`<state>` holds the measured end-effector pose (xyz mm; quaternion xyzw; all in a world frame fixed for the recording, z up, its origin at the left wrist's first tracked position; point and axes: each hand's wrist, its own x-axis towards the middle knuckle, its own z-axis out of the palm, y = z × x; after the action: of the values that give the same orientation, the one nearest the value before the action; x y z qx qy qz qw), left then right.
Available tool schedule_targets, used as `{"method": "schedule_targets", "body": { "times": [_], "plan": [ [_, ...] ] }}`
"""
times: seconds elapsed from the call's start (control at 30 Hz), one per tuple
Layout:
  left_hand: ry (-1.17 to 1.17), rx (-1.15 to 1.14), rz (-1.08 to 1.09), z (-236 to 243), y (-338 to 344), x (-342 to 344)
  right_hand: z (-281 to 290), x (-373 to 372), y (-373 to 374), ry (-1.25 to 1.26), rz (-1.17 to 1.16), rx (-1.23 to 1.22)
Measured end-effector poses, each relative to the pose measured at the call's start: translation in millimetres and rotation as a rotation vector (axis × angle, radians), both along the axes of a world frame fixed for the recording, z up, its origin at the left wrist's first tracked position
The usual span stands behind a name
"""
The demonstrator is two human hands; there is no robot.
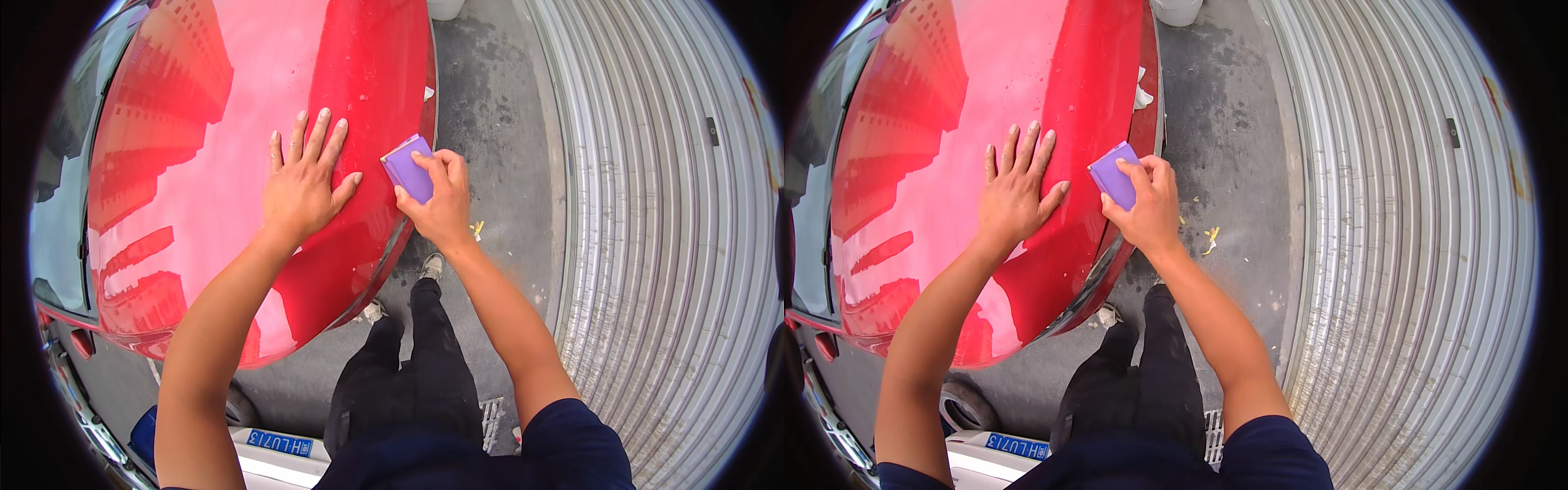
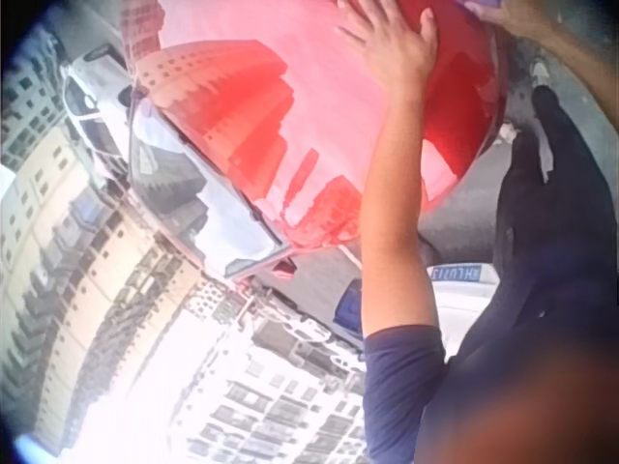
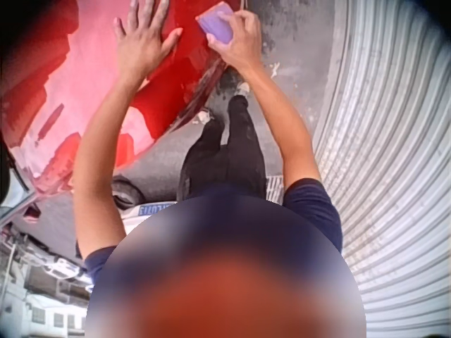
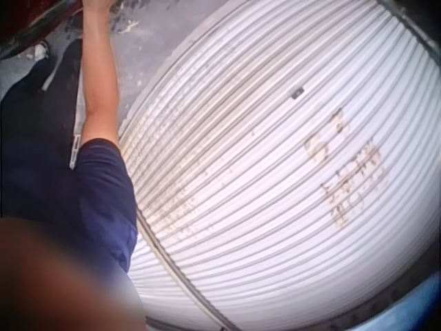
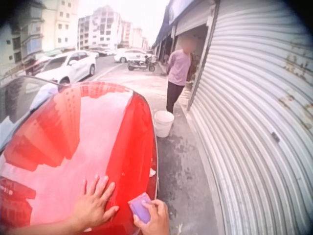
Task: The person wets a purple sanding block in a bucket of water and then sands the hood of a red car. They repeatedly rub the sanding block over the hood surface while occasionally dipping it back into the water.
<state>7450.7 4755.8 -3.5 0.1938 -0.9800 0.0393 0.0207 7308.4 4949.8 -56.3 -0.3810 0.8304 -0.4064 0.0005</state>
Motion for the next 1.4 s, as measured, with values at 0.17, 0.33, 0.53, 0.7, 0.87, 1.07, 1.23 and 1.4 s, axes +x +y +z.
{"method": "schedule_targets", "body": {
  "times": [0.17, 0.33, 0.53, 0.7, 0.87, 1.07, 1.23, 1.4],
  "plan": [
    [0.019, -0.016, 0.006, 1.3, 10.2, 13.5, 4.7, -17.0, -15.7, 0.104, -0.021, -0.129],
    [-0.005, 0.027, 0.012, 2.0, 10.3, 14.5, 2.7, 1.4, 1.7, -0.019, 0.045, -0.008],
    [0.004, 0.018, 0.009, 2.4, 10.7, 15.9, 5.8, -18.3, -15.0, 0.081, -0.013, -0.087],
    [-0.057, 0.041, 0.028, 0.7, 5.7, 8.8, 2.1, -4.0, 0.6, 0.006, 0.059, -0.005],
    [-0.036, 0.019, 0.026, 0.7, 3.7, 6.8, 10.7, -62.0, -46.6, 0.08, -0.001, -0.057],
    [-0.029, 0.043, 0.015, 3.7, 8.0, 13.1, 14.3, -104.1, -74.4, 0.087, -0.039, -0.055],
    [-0.042, 0.07, 0.028, 4.6, -0.4, 0.2, 7.2, -66.6, -36.4, 0.001, 0.039, 0.04],
    [0.022, 0.04, -0.005, 9.7, 9.9, 12.5, 14.3, -121.3, -76.7, 0.006, -0.012, -0.038]
  ]
}}
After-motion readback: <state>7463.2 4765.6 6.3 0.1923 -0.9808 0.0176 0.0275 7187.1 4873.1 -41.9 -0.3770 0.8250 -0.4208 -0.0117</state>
